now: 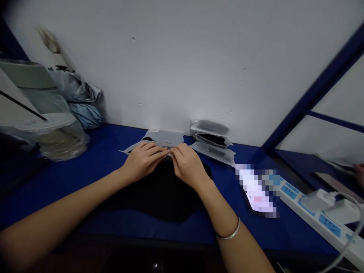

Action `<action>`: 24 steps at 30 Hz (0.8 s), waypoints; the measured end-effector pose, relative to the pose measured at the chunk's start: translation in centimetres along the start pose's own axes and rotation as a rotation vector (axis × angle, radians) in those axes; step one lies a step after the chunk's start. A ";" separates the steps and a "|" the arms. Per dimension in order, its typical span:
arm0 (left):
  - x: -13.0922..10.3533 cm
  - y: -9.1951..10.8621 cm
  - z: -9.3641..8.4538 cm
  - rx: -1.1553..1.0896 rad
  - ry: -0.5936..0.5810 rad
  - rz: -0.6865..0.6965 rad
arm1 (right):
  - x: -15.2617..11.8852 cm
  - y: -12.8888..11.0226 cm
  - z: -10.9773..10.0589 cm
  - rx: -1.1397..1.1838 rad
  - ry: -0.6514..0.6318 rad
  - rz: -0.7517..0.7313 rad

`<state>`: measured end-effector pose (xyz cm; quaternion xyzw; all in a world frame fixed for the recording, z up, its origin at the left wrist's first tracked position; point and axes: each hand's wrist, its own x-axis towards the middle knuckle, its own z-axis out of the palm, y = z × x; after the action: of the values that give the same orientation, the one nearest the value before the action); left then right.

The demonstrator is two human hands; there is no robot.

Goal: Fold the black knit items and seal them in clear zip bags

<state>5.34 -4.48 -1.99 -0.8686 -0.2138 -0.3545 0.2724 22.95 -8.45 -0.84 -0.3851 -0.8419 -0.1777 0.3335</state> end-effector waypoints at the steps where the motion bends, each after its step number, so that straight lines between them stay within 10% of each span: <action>1: 0.0 -0.1 0.0 0.005 0.002 0.002 | 0.0 0.2 -0.1 0.001 -0.010 0.012; 24: -0.2 -1.3 -0.4 0.029 -0.080 -0.087 | -0.5 1.6 0.0 0.006 -0.066 0.148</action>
<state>4.30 -3.76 -1.48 -0.8679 -0.2674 -0.3278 0.2605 24.42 -7.69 -1.14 -0.4508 -0.8223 -0.1371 0.3190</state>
